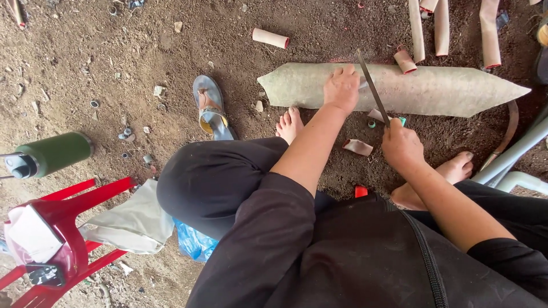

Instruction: Cutting small sections of PVC pipe using a handheld hacksaw blade while sitting on the ground.

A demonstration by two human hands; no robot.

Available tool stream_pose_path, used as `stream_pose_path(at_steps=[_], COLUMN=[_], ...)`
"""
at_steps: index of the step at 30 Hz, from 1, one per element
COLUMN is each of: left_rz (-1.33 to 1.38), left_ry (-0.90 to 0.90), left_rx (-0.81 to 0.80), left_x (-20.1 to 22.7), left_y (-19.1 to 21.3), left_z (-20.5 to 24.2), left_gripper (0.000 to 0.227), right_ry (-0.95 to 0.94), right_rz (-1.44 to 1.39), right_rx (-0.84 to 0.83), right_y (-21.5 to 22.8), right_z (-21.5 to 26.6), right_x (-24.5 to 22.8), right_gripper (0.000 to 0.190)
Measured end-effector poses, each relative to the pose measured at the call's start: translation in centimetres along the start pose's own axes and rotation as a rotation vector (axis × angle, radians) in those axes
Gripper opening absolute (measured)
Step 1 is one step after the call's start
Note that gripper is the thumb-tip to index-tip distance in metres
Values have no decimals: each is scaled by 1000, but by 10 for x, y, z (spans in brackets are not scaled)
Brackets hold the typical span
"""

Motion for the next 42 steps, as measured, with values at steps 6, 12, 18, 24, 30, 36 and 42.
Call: stream_pose_path(at_steps=[6, 12, 18, 24, 30, 36, 42], left_rz=[-15, -32, 17, -4, -65, -118, -73], left_ry=[-13, -50, -8, 33, -80, -106, -88], left_rx=[19, 15, -94, -201, -218, -222, -269], left_x=[2, 6, -3, -3, 2, 6, 13], left_y=[2, 6, 1, 16, 35, 23, 17], left_z=[-2, 0, -3, -4, 9, 10, 3], left_gripper=[7, 9, 14, 16, 36, 40, 29], right_ry=[-10, 94, 282, -62, -106, -90, -81], right_rz=[22, 75, 179, -223, -174, -90, -78], right_rx=[-3, 119, 220, 105, 104, 99, 119], right_y=[-3, -36, -21, 9, 3, -9, -12], right_z=[-2, -76, -34, 33, 12, 10, 10], right_x=[-3, -8, -35, 5, 10, 3, 5], right_gripper=[27, 21, 20, 26, 36, 30, 26])
Point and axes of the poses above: each hand's wrist, its own z-axis away from the middle knuckle, its own y-axis out of the back of the hand, x = y × z, the point moved 8 cm from there along -z, towards the middle knuckle, and after that the axes turned 1 degree about -x, right-handed, at the moved point
